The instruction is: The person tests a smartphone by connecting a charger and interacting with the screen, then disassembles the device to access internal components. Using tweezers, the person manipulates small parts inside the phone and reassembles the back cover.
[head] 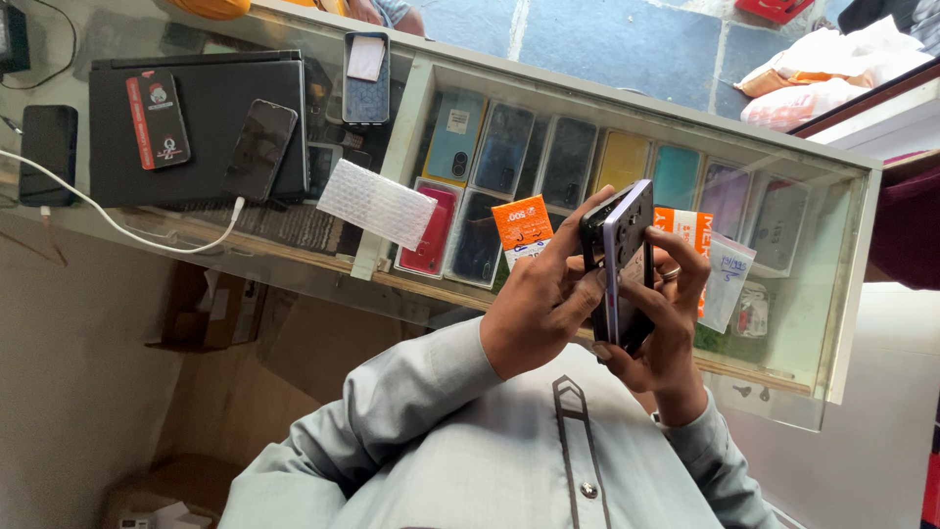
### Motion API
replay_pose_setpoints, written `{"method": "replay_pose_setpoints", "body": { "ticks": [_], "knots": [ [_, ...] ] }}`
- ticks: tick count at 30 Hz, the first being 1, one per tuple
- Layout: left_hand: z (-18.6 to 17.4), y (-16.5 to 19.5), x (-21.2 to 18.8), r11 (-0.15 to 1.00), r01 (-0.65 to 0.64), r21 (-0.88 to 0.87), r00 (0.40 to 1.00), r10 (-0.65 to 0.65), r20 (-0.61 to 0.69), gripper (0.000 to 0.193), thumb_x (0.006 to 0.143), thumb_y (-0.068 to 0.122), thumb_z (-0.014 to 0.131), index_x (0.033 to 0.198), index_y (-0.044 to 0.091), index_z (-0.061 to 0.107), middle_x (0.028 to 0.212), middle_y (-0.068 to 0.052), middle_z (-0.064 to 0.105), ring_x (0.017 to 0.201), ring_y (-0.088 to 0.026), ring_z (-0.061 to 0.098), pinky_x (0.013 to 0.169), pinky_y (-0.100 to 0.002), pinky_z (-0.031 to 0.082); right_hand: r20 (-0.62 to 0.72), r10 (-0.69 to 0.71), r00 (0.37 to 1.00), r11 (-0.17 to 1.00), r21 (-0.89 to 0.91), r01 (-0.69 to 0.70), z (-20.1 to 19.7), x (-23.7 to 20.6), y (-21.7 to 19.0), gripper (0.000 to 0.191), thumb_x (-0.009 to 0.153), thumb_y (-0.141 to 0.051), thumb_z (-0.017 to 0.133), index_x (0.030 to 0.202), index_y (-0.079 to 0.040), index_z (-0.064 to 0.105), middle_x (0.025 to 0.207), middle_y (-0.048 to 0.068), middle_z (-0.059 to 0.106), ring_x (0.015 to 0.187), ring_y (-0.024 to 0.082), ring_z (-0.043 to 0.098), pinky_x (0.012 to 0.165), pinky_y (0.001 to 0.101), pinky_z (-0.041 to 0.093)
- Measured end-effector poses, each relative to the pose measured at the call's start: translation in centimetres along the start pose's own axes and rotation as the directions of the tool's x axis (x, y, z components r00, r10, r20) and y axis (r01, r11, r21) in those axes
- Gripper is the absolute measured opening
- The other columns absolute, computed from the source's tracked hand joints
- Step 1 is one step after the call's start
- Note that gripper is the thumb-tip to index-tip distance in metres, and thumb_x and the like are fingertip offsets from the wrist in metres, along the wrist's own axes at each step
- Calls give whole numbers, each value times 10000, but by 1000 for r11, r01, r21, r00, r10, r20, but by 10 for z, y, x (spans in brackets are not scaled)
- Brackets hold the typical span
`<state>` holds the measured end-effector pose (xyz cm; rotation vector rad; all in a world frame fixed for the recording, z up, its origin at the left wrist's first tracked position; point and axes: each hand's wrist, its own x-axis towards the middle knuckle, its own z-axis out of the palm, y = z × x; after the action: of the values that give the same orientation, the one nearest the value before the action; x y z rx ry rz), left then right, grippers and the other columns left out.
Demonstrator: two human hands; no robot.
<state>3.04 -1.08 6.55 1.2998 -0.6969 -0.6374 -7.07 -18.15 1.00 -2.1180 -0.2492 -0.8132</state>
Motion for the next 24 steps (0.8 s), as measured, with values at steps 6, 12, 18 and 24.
{"method": "replay_pose_setpoints", "body": {
  "ticks": [6,12,18,24],
  "knots": [
    [1,1,3,999,21,39,1000,-20,-18,713,1054,46,506,1669,121,154,1006,-156,770,790,-140,740,732,-300,598,-22,8,1000,999,-53,-9,0,1,-1,596,891,-513,716,1320,-102,661,1568,232,368,1180,322,587,986,418,516],
    [0,1,5,999,27,36,999,-26,-25,722,1043,42,512,1671,123,165,1004,-161,773,784,-146,729,730,-306,592,-12,32,999,999,-41,-33,-1,1,1,589,890,-509,710,1323,-112,667,1574,232,377,1167,305,575,982,407,508],
    [0,-1,6,998,35,46,999,-33,-27,711,1051,56,525,1666,129,175,1001,-162,771,799,-156,751,736,-309,600,10,24,1000,998,-60,-23,-3,-1,5,594,885,-510,702,1331,-120,667,1574,219,371,1181,295,545,993,404,488],
    [2,-4,5,1000,3,-30,1000,-4,-30,650,1076,46,503,1659,115,225,1053,-175,763,884,-158,749,779,-313,611,8,5,1000,1000,0,-5,-2,-1,6,602,915,-528,718,1328,-95,652,1572,230,336,1242,323,541,986,401,516]
  ]
}}
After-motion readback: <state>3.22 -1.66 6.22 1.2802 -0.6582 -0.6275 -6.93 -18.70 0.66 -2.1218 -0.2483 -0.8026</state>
